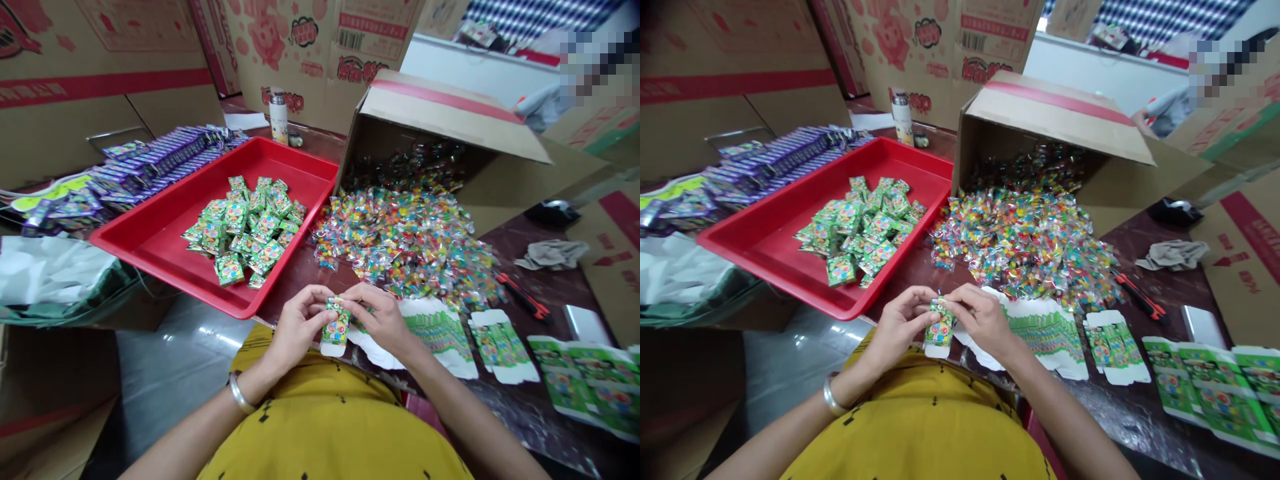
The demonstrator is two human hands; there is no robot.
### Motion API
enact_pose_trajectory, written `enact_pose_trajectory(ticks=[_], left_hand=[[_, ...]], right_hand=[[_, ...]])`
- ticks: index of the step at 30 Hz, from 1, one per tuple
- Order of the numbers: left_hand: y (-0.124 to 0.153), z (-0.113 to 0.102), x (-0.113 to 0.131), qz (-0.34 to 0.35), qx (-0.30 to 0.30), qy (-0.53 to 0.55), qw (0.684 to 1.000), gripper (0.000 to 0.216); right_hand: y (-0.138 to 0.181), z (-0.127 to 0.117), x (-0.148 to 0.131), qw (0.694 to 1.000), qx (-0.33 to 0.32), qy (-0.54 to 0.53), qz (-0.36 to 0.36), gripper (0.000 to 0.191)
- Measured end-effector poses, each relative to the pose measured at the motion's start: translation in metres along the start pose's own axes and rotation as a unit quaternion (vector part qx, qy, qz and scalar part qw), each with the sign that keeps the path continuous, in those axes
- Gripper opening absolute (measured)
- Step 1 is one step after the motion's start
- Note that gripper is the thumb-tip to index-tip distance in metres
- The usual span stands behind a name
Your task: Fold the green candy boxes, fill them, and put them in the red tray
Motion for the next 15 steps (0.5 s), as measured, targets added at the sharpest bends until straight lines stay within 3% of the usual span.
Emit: enact_pose_trajectory(ticks=[4,7,10,15], left_hand=[[-0.004,-0.008,-0.009,-0.009,0.020,-0.018,1.000,0.023],[-0.008,-0.017,-0.014,-0.019,0.063,-0.049,0.997,0.030],[-0.007,-0.023,-0.018,-0.074,0.071,-0.030,0.994,0.033],[0.001,-0.027,-0.018,-0.160,0.029,0.038,0.986,0.053]], right_hand=[[-0.012,-0.006,0.014,0.999,-0.043,0.025,0.003,0.018],[-0.033,-0.009,0.042,0.985,-0.035,0.165,0.042,0.017],[-0.058,0.006,0.068,0.957,-0.112,0.262,0.046,0.012],[-0.083,0.037,0.087,0.948,-0.159,0.272,0.047,0.032]])
Point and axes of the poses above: each hand's wrist, its own y-axis away from the middle knuckle, its own z-axis out of the palm, x = y × z, the point moved 3 cm from there along -y, towards the middle knuckle, and after that the axes turned 15 degrees about -z, right-handed, at the moved point
